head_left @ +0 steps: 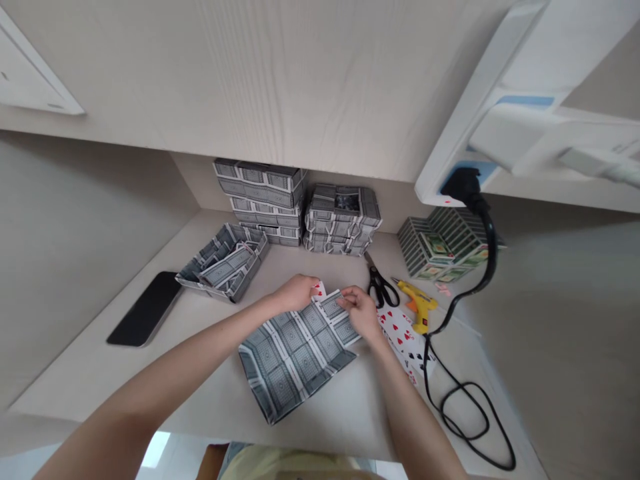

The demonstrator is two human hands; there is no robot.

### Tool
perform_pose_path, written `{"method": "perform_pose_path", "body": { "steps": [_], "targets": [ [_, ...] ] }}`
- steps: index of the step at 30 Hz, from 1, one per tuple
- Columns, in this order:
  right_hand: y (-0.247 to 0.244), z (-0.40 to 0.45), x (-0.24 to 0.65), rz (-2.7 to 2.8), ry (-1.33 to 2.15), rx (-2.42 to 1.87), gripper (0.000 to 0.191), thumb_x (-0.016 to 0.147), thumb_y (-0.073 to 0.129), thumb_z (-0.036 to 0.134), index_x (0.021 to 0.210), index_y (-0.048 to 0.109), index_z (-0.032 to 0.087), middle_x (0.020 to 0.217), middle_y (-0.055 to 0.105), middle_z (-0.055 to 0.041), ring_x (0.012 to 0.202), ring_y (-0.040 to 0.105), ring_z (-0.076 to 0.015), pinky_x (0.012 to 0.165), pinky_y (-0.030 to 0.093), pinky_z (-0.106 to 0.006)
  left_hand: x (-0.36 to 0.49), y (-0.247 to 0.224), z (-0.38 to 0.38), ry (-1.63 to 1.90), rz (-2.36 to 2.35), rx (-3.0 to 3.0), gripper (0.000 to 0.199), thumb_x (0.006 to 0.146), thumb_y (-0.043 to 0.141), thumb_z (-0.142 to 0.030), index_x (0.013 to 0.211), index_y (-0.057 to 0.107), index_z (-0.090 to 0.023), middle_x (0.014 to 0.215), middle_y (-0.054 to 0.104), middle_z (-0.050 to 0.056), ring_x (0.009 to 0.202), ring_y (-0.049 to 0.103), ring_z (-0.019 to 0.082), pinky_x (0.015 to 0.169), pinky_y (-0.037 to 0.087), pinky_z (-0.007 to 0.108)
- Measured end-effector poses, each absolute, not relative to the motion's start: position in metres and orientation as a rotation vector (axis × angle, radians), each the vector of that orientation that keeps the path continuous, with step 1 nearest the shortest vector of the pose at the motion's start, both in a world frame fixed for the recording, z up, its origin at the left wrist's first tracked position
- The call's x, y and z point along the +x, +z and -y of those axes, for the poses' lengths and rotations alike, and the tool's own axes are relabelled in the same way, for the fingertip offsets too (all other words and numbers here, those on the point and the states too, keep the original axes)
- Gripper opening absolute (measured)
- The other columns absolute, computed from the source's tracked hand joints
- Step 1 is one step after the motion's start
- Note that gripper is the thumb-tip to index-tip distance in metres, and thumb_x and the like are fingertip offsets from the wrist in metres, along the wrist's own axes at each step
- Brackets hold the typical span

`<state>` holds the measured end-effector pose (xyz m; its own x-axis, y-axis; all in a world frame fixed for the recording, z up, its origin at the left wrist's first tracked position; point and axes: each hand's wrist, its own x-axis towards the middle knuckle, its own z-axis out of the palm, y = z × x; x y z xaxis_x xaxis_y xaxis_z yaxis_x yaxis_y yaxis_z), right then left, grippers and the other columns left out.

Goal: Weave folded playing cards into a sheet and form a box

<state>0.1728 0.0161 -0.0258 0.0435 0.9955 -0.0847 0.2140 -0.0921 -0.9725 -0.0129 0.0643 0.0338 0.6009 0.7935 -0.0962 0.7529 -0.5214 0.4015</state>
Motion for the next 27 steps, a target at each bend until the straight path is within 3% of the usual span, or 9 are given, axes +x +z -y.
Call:
{"method": "perform_pose_path", "body": {
  "steps": [6,16,27],
  "targets": [
    [-0.023,-0.017,0.175,1.361,1.130,-1.462,0.017,0.066,0.057,0.031,0.078,0.054,0.019,0.060,0.062,0.0011,0.050,0.053,-0.0127,0.046,0.038,-0.021,-0.011,0.036,-0.058,0.082,-1.264,2.480,0.018,0.078,0.043,-0.015,0.077,0.061,-0.015,0.076,0.066,0.006,0.071,0.060,0.015,0.059,0.038,0.021],
    [0.006,-0.027,0.172,1.680,0.995,-1.444,0.006,0.067,0.056,0.019,0.072,0.058,0.019,0.062,0.065,0.0012,0.060,0.060,-0.0144,0.056,0.043,-0.023,-0.001,0.047,-0.049,-0.052,-1.260,2.608,0.021,0.077,0.043,-0.015,0.072,0.063,-0.014,0.070,0.066,0.010,0.071,0.063,0.020,0.060,0.043,0.025],
    [0.016,-0.025,0.167,1.905,0.888,-1.386,0.014,0.071,0.052,0.011,0.076,0.061,0.021,0.071,0.069,0.0009,0.069,0.064,-0.0148,0.064,0.046,-0.023,0.006,0.064,-0.042,-0.191,-1.408,2.537,0.022,0.078,0.044,-0.016,0.082,0.066,-0.012,0.077,0.066,0.014,0.076,0.064,0.020,0.065,0.047,0.026]
  ]
}}
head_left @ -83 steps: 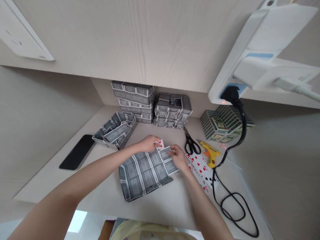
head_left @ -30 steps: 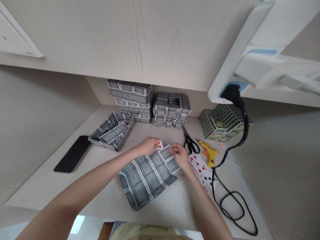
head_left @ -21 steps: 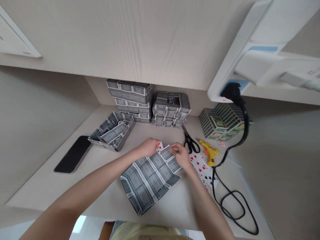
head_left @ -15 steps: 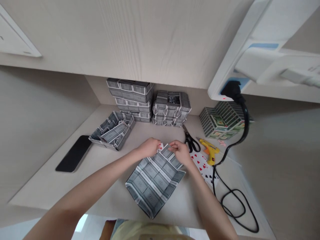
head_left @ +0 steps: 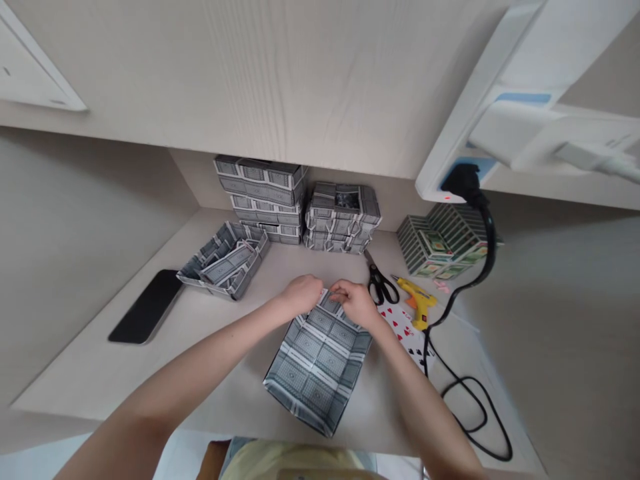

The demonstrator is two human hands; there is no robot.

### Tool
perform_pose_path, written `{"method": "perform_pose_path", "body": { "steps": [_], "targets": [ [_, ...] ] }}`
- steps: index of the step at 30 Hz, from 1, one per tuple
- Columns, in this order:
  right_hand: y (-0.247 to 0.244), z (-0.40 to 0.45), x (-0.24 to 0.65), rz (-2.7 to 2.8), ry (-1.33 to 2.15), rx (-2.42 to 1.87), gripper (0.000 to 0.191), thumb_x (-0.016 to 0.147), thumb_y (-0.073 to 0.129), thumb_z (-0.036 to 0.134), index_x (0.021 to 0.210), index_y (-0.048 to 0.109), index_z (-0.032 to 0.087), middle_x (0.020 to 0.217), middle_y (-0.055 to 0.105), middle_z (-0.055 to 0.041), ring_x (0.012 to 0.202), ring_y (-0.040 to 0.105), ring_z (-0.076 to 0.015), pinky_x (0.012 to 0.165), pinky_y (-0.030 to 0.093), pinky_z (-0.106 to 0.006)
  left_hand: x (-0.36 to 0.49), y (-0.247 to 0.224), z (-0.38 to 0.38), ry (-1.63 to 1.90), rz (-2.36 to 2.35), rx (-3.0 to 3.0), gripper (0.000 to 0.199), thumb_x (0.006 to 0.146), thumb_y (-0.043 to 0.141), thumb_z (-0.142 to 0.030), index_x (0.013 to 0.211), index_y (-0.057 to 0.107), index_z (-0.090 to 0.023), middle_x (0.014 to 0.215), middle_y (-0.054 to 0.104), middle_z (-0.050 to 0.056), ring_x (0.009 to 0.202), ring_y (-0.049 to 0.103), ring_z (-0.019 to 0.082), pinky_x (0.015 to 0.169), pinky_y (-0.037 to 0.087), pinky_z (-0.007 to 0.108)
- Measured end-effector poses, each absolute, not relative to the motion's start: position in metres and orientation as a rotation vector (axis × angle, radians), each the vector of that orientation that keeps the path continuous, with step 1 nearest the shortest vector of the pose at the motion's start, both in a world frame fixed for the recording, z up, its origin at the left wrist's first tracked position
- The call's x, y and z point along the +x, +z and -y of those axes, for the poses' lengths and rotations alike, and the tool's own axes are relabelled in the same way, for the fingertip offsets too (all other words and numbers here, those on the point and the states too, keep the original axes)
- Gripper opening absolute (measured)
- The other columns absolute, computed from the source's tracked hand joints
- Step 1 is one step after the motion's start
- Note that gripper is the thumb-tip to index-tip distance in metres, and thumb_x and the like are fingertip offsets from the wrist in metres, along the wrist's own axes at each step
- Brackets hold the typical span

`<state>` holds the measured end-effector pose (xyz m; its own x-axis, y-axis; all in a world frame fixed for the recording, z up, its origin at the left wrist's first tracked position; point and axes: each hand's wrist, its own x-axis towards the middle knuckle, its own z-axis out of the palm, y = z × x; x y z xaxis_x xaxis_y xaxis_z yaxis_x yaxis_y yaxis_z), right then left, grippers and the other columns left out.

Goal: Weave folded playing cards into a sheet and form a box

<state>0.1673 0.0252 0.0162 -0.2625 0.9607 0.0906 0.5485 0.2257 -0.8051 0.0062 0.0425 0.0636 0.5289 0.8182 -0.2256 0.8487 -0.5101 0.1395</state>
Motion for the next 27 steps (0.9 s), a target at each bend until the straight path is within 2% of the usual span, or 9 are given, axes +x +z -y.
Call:
{"method": "perform_pose_path", "body": {
  "steps": [8,18,27],
  "targets": [
    [0.021,-0.026,0.166,2.083,0.831,-1.361,0.024,0.071,0.047,0.005,0.080,0.062,0.021,0.076,0.070,-0.0008,0.074,0.065,-0.0151,0.066,0.045,-0.022,0.006,0.058,-0.036,-0.204,-1.439,2.561,0.025,0.081,0.043,-0.017,0.081,0.066,-0.009,0.081,0.066,0.016,0.082,0.063,0.023,0.073,0.047,0.030],
    [0.040,-0.027,0.158,2.361,0.656,-1.336,0.027,0.071,0.046,0.003,0.083,0.062,0.020,0.079,0.069,-0.0021,0.074,0.064,-0.0154,0.065,0.042,-0.021,0.013,0.073,-0.041,-0.306,-1.415,2.566,0.021,0.077,0.045,-0.011,0.080,0.066,-0.009,0.079,0.066,0.015,0.081,0.064,0.024,0.068,0.048,0.030],
    [0.033,-0.025,0.158,2.252,0.671,-1.363,0.011,0.073,0.055,0.014,0.077,0.063,0.021,0.078,0.070,-0.0015,0.072,0.064,-0.0150,0.065,0.043,-0.021,0.013,0.072,-0.038,-0.289,-1.435,2.560,0.018,0.077,0.047,-0.015,0.083,0.064,-0.010,0.083,0.066,0.016,0.083,0.063,0.024,0.068,0.047,0.029]
  ]
}}
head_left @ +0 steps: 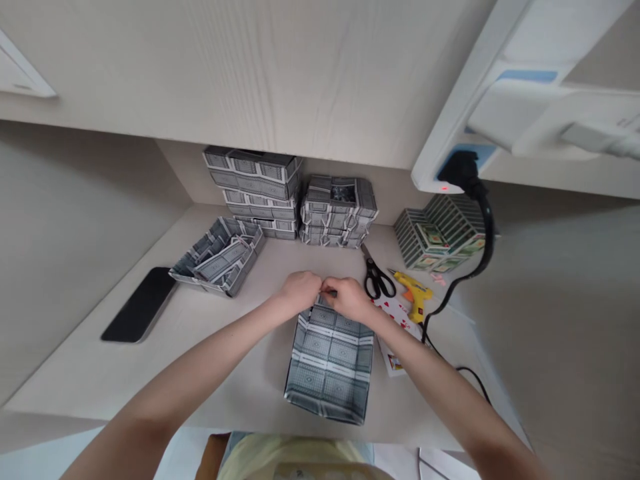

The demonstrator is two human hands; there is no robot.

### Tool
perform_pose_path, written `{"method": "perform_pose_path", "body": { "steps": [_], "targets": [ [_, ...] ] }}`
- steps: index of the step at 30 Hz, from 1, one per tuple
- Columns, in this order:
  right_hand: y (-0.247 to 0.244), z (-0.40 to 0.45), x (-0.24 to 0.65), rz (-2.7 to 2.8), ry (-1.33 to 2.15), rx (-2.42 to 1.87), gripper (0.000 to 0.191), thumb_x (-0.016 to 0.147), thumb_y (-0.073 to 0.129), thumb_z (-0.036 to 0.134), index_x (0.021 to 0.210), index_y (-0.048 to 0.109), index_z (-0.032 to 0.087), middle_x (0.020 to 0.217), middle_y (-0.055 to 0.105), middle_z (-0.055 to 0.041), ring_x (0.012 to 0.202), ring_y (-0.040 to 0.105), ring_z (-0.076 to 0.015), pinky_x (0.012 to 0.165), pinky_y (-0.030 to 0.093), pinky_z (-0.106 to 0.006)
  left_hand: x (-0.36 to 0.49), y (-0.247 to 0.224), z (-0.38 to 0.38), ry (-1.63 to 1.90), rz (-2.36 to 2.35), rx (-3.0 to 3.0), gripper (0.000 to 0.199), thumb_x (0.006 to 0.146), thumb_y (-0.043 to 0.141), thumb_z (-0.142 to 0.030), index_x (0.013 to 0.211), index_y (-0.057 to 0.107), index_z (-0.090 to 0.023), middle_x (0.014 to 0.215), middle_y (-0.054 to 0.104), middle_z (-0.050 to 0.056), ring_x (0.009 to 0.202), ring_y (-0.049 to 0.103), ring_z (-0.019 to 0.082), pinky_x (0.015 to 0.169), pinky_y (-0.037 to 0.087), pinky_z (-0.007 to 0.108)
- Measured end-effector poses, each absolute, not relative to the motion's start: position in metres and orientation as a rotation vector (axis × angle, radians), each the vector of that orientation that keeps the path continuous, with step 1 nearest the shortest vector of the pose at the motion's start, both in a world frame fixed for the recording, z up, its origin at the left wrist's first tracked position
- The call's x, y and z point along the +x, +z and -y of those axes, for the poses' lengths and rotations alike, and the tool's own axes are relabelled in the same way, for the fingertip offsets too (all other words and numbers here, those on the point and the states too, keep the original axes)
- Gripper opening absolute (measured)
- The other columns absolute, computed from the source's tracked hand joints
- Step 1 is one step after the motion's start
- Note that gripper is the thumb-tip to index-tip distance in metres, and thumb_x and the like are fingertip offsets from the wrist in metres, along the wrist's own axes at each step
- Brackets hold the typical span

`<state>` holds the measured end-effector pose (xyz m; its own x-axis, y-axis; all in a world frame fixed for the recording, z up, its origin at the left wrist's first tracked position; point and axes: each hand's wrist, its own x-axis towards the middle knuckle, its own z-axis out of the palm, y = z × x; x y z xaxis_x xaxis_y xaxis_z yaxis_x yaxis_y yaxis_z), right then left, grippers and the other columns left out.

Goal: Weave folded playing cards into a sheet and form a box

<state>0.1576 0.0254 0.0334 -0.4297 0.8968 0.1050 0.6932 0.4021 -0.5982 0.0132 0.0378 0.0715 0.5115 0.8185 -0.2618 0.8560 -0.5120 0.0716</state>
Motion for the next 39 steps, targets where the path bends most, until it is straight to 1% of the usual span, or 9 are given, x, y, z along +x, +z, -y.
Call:
{"method": "perform_pose_path", "body": {
  "steps": [5,8,11,14,18,23,28,35,39],
  "targets": [
    [0.024,-0.023,0.162,2.139,0.687,-1.392,0.009,0.074,0.055,0.018,0.078,0.063,0.022,0.074,0.069,-0.0005,0.070,0.064,-0.0146,0.063,0.044,-0.022,-0.001,0.055,-0.031,0.062,-1.430,2.405,0.020,0.083,0.043,-0.023,0.094,0.058,-0.016,0.080,0.066,0.009,0.077,0.063,0.018,0.064,0.043,0.023],
    [0.024,-0.023,0.163,2.136,0.687,-1.398,0.009,0.075,0.056,0.019,0.079,0.063,0.022,0.074,0.069,-0.0004,0.070,0.064,-0.0148,0.064,0.044,-0.022,-0.006,0.048,-0.025,0.201,-1.435,2.356,0.022,0.086,0.036,-0.022,0.091,0.058,-0.019,0.082,0.066,0.005,0.076,0.062,0.015,0.063,0.041,0.022],
    [0.023,-0.024,0.163,2.132,0.680,-1.427,0.010,0.075,0.056,0.018,0.079,0.064,0.022,0.076,0.069,-0.0011,0.072,0.064,-0.0152,0.064,0.043,-0.023,-0.006,0.049,-0.020,0.166,-1.507,2.433,0.021,0.083,0.039,-0.018,0.086,0.059,-0.019,0.083,0.066,0.005,0.076,0.061,0.016,0.063,0.041,0.023],
    [0.022,-0.025,0.162,2.139,0.654,-1.464,0.012,0.074,0.054,0.015,0.078,0.064,0.022,0.075,0.069,-0.0015,0.071,0.064,-0.0151,0.065,0.043,-0.022,-0.002,0.052,-0.017,0.093,-1.526,2.542,0.020,0.080,0.042,-0.013,0.087,0.059,-0.017,0.084,0.065,0.008,0.077,0.061,0.019,0.064,0.042,0.026],
    [0.022,-0.024,0.161,2.168,0.603,-1.475,0.015,0.074,0.052,0.013,0.078,0.064,0.021,0.073,0.069,-0.0017,0.068,0.063,-0.0149,0.063,0.042,-0.022,0.002,0.055,-0.016,0.030,-1.478,2.638,0.022,0.077,0.041,-0.008,0.088,0.059,-0.014,0.082,0.065,0.010,0.075,0.061,0.020,0.063,0.043,0.028],
    [0.025,-0.022,0.160,2.172,0.591,-1.462,0.020,0.074,0.049,0.009,0.079,0.064,0.021,0.074,0.069,-0.0012,0.067,0.062,-0.0142,0.062,0.041,-0.021,0.004,0.055,-0.016,0.011,-1.434,2.676,0.021,0.078,0.040,-0.007,0.087,0.059,-0.011,0.081,0.064,0.012,0.077,0.061,0.021,0.065,0.044,0.030],
    [0.025,-0.021,0.160,2.194,0.564,-1.478,0.020,0.074,0.049,0.011,0.080,0.065,0.021,0.074,0.069,-0.0017,0.067,0.062,-0.0146,0.061,0.040,-0.021,0.009,0.058,-0.013,-0.023,-1.433,2.712,0.021,0.078,0.042,-0.006,0.086,0.061,-0.009,0.082,0.064,0.013,0.078,0.061,0.021,0.068,0.044,0.030],
    [0.024,-0.021,0.159,2.216,0.512,-1.487,0.022,0.075,0.047,0.011,0.082,0.065,0.022,0.080,0.070,-0.0030,0.074,0.063,-0.0164,0.066,0.042,-0.022,0.013,0.054,-0.009,-0.039,-1.408,2.770,0.019,0.077,0.044,-0.008,0.085,0.061,-0.006,0.079,0.063,0.015,0.078,0.061,0.023,0.067,0.044,0.032],
    [0.023,-0.020,0.159,2.222,0.498,-1.493,0.025,0.074,0.046,0.009,0.083,0.065,0.022,0.080,0.070,-0.0028,0.074,0.064,-0.0163,0.066,0.042,-0.022,0.014,0.051,-0.010,-0.024,-1.381,2.793,0.019,0.078,0.043,-0.008,0.084,0.061,-0.006,0.078,0.063,0.016,0.077,0.061,0.025,0.065,0.045,0.035]
  ]
}}
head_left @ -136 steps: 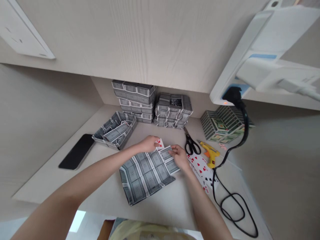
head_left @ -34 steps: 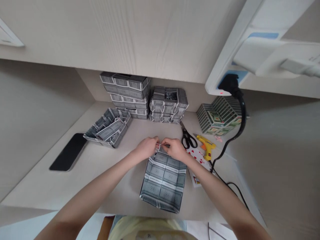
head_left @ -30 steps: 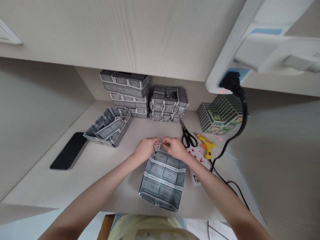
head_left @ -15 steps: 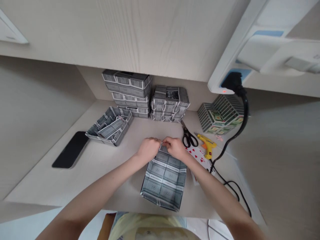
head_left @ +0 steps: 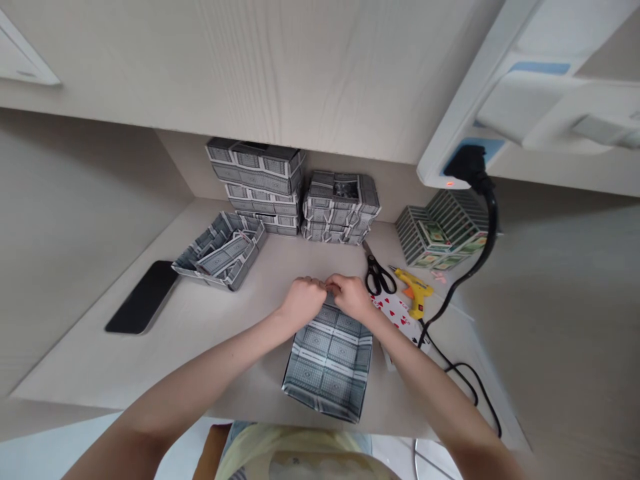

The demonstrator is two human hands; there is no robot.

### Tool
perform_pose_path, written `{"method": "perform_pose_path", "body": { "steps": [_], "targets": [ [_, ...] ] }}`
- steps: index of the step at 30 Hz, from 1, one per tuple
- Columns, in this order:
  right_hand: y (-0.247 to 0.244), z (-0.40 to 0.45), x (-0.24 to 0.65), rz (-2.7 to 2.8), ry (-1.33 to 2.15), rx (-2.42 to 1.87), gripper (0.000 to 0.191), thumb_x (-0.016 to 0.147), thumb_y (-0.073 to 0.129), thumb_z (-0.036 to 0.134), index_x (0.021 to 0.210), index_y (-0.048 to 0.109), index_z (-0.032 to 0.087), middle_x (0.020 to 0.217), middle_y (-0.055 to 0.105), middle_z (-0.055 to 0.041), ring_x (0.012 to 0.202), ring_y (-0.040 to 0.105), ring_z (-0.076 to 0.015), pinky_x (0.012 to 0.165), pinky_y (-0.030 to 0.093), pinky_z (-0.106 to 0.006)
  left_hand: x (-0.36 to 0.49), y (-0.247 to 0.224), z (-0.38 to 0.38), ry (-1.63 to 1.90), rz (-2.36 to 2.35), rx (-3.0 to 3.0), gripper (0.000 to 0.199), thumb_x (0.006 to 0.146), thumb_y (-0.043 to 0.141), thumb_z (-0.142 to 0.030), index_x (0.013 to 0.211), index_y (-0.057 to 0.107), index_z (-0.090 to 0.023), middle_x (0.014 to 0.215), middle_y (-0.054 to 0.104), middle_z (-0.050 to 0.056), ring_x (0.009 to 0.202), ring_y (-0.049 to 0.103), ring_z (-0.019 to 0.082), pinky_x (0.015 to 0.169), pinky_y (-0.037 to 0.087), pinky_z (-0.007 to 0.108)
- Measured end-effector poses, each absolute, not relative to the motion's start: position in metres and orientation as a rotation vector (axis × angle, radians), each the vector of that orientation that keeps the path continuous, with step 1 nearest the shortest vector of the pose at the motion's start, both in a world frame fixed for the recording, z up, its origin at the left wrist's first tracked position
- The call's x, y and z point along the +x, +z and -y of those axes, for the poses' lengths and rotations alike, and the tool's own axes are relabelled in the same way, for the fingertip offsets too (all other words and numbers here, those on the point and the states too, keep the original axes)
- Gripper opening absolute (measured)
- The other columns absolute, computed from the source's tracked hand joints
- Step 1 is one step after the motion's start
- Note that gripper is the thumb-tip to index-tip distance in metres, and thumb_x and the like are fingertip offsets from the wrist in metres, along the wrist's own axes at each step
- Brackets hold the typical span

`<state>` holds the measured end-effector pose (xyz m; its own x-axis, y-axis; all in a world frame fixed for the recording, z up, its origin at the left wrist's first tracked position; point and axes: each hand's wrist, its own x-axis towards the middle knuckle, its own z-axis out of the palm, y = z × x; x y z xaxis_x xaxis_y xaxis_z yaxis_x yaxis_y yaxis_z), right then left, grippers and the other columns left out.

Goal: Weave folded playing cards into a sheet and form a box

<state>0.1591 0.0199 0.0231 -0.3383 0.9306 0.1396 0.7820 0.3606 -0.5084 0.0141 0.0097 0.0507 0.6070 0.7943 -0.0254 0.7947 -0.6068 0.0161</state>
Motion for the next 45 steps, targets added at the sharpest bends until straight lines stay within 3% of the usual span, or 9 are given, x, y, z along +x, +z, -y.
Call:
{"method": "perform_pose_path", "body": {
  "steps": [6,12,18,23,29,35,45],
  "targets": [
    [0.026,-0.021,0.159,2.245,0.517,-1.489,0.020,0.076,0.047,0.012,0.081,0.065,0.022,0.078,0.070,-0.0027,0.072,0.064,-0.0160,0.065,0.042,-0.022,0.007,0.049,-0.012,0.064,-1.448,2.665,0.022,0.078,0.042,-0.008,0.089,0.061,-0.011,0.084,0.065,0.012,0.077,0.061,0.021,0.067,0.045,0.030],
    [0.033,-0.016,0.156,2.334,0.393,-1.566,0.018,0.080,0.047,0.020,0.085,0.063,0.023,0.080,0.070,-0.0026,0.075,0.064,-0.0162,0.066,0.039,-0.022,-0.006,0.042,-0.012,0.405,-1.442,2.315,0.025,0.081,0.045,-0.019,0.102,0.058,-0.020,0.097,0.066,0.005,0.086,0.061,0.015,0.074,0.044,0.022],
    [0.037,-0.012,0.153,2.418,0.281,-1.635,0.020,0.084,0.042,0.022,0.086,0.062,0.021,0.081,0.070,-0.0027,0.076,0.063,-0.0156,0.065,0.037,-0.022,-0.007,0.040,-0.004,0.205,-1.618,2.293,0.028,0.086,0.034,-0.020,0.088,0.062,-0.016,0.079,0.067,0.009,0.072,0.063,0.019,0.065,0.044,0.026],
    [0.040,-0.009,0.149,2.509,0.197,-1.662,0.022,0.083,0.039,0.018,0.088,0.060,0.020,0.080,0.069,-0.0049,0.075,0.063,-0.0166,0.064,0.037,-0.023,-0.001,0.044,-0.002,0.139,-1.507,2.460,0.025,0.079,0.039,-0.008,0.093,0.059,-0.014,0.084,0.066,0.009,0.075,0.063,0.019,0.066,0.045,0.026],
    [0.046,-0.007,0.148,2.564,0.204,-1.695,0.024,0.087,0.036,0.023,0.094,0.058,0.019,0.084,0.069,-0.0065,0.078,0.063,-0.0178,0.067,0.038,-0.025,-0.003,0.039,-0.003,0.384,-1.530,2.245,0.026,0.083,0.038,-0.018,0.093,0.062,-0.017,0.084,0.068,0.006,0.075,0.063,0.017,0.067,0.045,0.024],
    [0.047,-0.009,0.151,2.614,0.323,-1.787,0.023,0.083,0.046,0.035,0.095,0.059,0.021,0.087,0.068,-0.0063,0.084,0.062,-0.0199,0.068,0.039,-0.025,-0.006,0.024,0.001,0.517,-1.531,1.984,0.032,0.072,0.049,-0.016,0.101,0.063,-0.017,0.087,0.069,0.004,0.076,0.062,0.016,0.067,0.045,0.021],
    [0.044,-0.002,0.142,2.676,0.206,-1.851,0.021,0.083,0.040,0.018,0.090,0.060,0.016,0.088,0.068,-0.0099,0.082,0.063,-0.0206,0.067,0.040,-0.027,-0.002,0.017,0.005,0.701,-1.479,1.780,0.036,0.075,0.043,-0.012,0.103,0.064,-0.018,0.099,0.068,0.003,0.091,0.062,0.018,0.076,0.047,0.025]
  ]
}}
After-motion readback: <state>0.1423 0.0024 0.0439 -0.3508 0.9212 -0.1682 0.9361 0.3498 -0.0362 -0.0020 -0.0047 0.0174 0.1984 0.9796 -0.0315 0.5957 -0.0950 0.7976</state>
